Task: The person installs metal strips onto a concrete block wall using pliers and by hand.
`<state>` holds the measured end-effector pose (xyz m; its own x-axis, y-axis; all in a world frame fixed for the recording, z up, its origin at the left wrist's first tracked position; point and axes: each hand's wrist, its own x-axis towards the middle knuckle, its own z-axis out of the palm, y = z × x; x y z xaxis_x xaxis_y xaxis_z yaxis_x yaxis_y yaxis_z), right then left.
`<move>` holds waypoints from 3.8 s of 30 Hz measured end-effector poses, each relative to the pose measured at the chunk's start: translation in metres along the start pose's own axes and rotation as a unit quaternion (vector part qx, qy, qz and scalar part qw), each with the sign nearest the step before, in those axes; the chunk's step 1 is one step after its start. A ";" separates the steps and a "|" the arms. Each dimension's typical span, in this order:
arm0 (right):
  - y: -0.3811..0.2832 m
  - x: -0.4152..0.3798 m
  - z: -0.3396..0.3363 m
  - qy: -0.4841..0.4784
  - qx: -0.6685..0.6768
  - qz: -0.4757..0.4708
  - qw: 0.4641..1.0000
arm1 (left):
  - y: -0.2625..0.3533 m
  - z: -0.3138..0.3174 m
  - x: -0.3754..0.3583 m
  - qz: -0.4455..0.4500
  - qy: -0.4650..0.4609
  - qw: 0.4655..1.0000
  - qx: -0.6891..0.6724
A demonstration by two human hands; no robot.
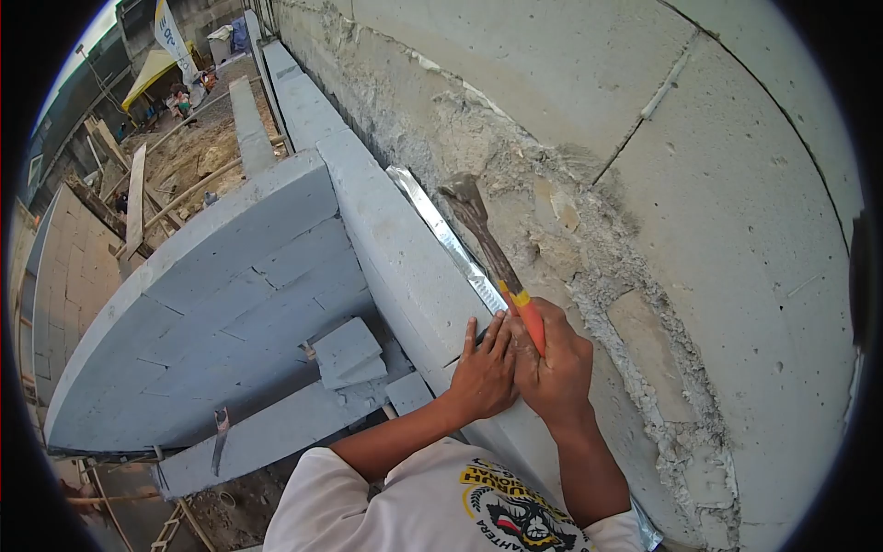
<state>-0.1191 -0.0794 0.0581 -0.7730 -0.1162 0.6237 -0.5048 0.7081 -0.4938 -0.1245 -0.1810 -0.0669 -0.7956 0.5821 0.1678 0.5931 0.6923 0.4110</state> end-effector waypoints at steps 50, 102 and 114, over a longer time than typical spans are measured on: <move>0.051 0.055 0.122 -0.224 -0.087 0.269 0.933 | -0.009 0.015 -0.006 0.025 0.033 0.998 -0.048; 0.037 -0.227 -0.092 -0.142 -0.174 0.247 0.943 | -0.004 0.010 0.000 0.004 0.021 1.000 -0.017; 0.047 -0.275 -0.074 -0.002 -0.233 0.143 0.962 | -0.003 0.007 0.002 0.015 0.004 1.000 -0.001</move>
<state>0.0977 0.0375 -0.0917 -0.8564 0.1289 0.4999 -0.0445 0.9463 -0.3202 -0.1264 -0.1789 -0.0741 -0.7783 0.5991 0.1877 0.6168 0.6738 0.4070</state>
